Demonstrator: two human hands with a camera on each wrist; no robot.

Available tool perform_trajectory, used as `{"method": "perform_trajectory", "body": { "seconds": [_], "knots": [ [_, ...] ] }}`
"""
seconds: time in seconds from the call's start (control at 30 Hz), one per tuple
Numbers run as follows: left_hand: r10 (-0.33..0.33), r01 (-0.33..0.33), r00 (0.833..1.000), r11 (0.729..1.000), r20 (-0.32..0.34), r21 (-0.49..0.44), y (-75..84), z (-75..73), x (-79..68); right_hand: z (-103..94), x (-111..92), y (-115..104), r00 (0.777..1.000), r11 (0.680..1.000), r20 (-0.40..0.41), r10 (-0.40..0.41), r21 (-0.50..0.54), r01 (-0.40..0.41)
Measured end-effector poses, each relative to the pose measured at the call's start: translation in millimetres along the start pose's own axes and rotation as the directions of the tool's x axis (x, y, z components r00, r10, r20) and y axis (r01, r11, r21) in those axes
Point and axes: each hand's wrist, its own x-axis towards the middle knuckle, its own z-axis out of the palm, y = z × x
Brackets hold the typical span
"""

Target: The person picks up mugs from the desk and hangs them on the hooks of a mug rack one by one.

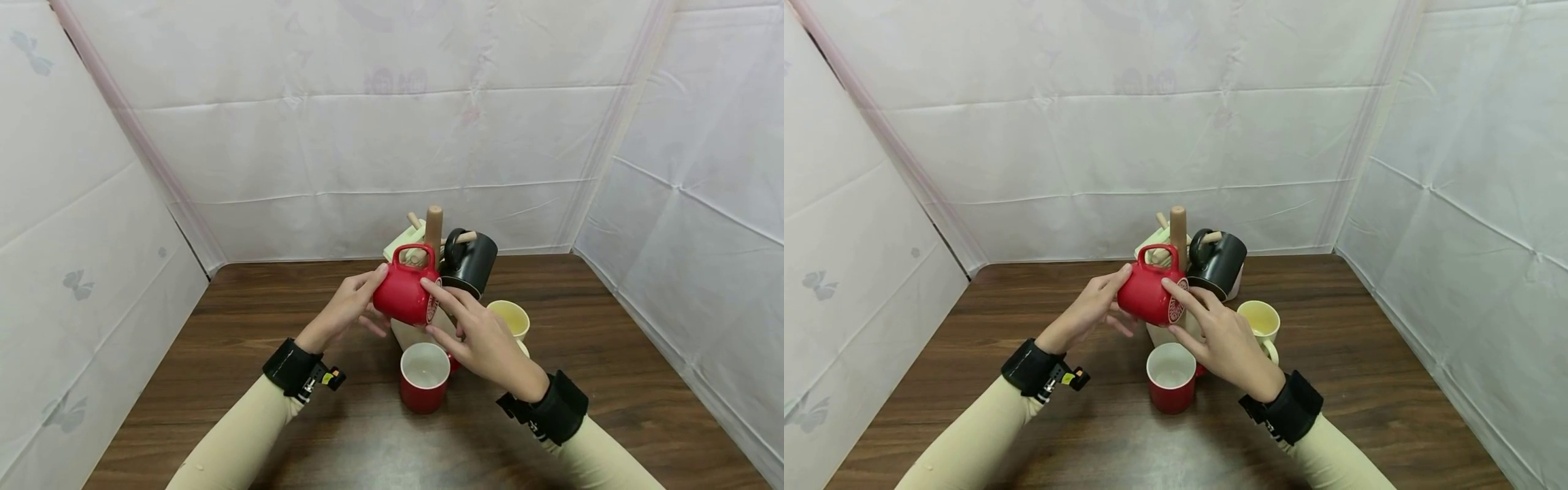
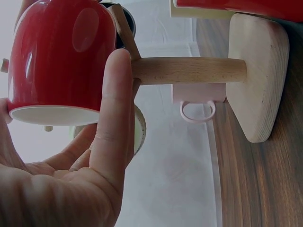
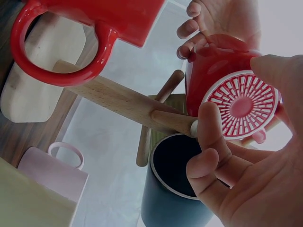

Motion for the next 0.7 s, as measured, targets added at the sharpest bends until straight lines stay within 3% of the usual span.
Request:
{"method": "perform_trajectory", "body": {
  "seconds": [0.2,0.53,0.7],
  "knots": [
    [-0.006,0.006,1.000,1.000,-0.003,-0.001,0.8,-0.4,-1.6,-0.6,-1.2,0.9,1.000,1.000,-0.001,-0.005,0.000,0.005],
    [0.008,-0.006,1.000,0.997,-0.023,0.076,0.6,-5.4,-6.5,-6.0,-2.8,2.6,1.000,0.999,0.001,-0.031,0.014,0.031],
    [0.080,-0.066,0.993,0.985,-0.086,0.157,0.4,-5.7,-10.2,-12.8,-1.8,4.0,0.999,0.998,-0.016,-0.040,0.041,0.041]
  ]
}}
